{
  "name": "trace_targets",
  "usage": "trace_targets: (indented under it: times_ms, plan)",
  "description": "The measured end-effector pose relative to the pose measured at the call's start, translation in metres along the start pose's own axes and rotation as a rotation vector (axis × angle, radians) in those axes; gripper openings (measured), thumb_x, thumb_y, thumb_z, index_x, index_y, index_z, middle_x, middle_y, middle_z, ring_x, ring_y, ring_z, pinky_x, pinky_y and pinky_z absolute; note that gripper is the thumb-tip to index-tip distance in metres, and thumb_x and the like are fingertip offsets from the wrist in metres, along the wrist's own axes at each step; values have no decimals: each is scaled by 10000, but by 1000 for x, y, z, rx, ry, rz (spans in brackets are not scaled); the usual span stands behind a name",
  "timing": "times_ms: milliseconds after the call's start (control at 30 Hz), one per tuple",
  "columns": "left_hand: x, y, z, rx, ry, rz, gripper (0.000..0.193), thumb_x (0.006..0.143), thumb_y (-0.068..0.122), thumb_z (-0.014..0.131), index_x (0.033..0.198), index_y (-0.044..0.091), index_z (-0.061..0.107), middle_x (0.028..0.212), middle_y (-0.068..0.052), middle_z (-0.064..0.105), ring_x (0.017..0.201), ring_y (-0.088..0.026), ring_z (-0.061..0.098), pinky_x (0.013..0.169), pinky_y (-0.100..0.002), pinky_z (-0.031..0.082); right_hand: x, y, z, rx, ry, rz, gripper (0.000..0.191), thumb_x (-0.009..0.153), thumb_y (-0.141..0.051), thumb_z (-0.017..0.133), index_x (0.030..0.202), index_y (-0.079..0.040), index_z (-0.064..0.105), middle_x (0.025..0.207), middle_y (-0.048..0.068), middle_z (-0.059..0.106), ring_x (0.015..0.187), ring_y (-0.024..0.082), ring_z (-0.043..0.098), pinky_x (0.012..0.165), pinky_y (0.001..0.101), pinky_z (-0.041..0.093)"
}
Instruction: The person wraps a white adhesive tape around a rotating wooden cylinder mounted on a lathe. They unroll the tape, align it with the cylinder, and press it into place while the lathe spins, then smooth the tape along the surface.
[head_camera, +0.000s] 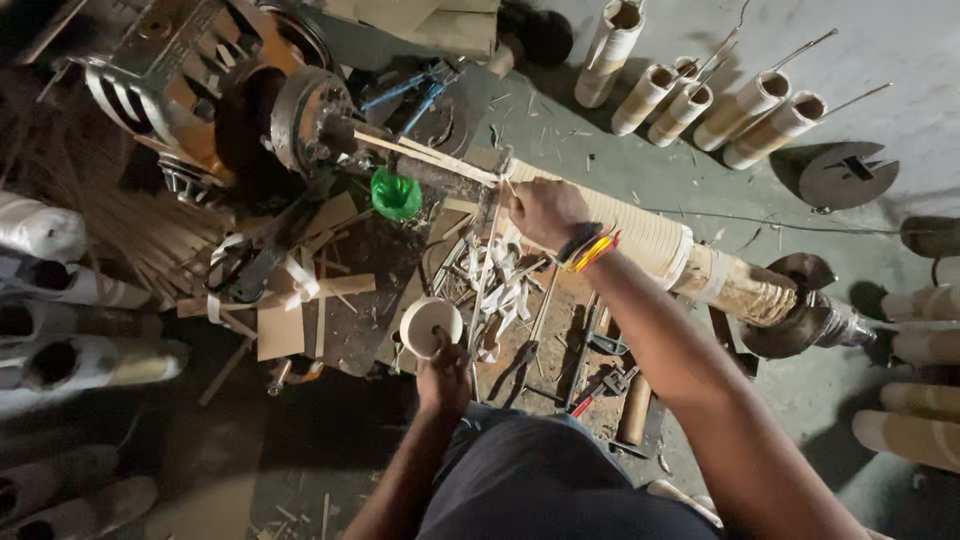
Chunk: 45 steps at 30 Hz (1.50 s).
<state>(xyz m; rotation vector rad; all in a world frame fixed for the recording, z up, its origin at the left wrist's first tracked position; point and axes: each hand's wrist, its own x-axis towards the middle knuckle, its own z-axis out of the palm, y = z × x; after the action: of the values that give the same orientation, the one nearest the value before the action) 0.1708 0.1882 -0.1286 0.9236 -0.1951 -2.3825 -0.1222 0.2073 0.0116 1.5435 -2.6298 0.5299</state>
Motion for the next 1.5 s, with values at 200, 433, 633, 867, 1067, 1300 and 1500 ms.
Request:
trace_targets:
  times_ms: [200,433,633,867,1067,1300,1500]
  plan:
    - [-1,-15,-18,54,-49,-3,327,960,42,572,1287,68,563,916,15,534,794,-99,512,702,-254,481,5,20,0,11,-126,60,222,874,-295,666,783,-94,680,819,173,700,755,361,686,697,482,548]
    - [1,-10,-14,-34,69,-106,291,968,146,626,1255,102,612,796,7,500,653,-110,452,544,-249,394,-18,7,26,-16,98,-59,133,853,-230,679,914,-115,703,852,137,702,773,344,694,656,484,551]
    - [-6,7,-20,316,30,32,173,1041,125,561,1167,12,524,798,-13,499,627,-101,427,543,-261,394,-40,-12,4,-250,-60,-7,260,890,-121,622,1111,9,666,1106,193,686,991,316,680,746,453,584]
    - [-24,32,13,431,34,50,473,961,147,578,1398,62,420,886,-47,614,691,-121,585,612,-294,511,-67,-53,7,33,264,-697,456,858,-156,611,1273,21,682,1308,184,703,1201,267,673,1113,395,414]
    - [-7,108,88,506,-46,319,768,960,148,661,1598,132,234,1321,-100,597,1042,-146,686,858,-315,601,-62,-17,3,600,-161,-357,119,894,-75,654,954,-37,750,930,102,750,805,228,720,780,353,624]
    - [120,169,220,445,-454,571,540,965,-30,732,1449,-11,493,1353,-127,633,1108,-201,716,899,-429,642,20,16,-2,1007,-35,208,168,987,-181,698,1064,-46,762,814,61,734,636,114,622,570,318,504]
    - [169,175,275,568,-333,572,515,988,64,728,1449,-5,509,1260,-193,684,834,-260,709,621,-350,580,65,6,-6,633,84,73,122,921,-161,756,966,-59,805,831,33,782,722,72,713,664,267,545]
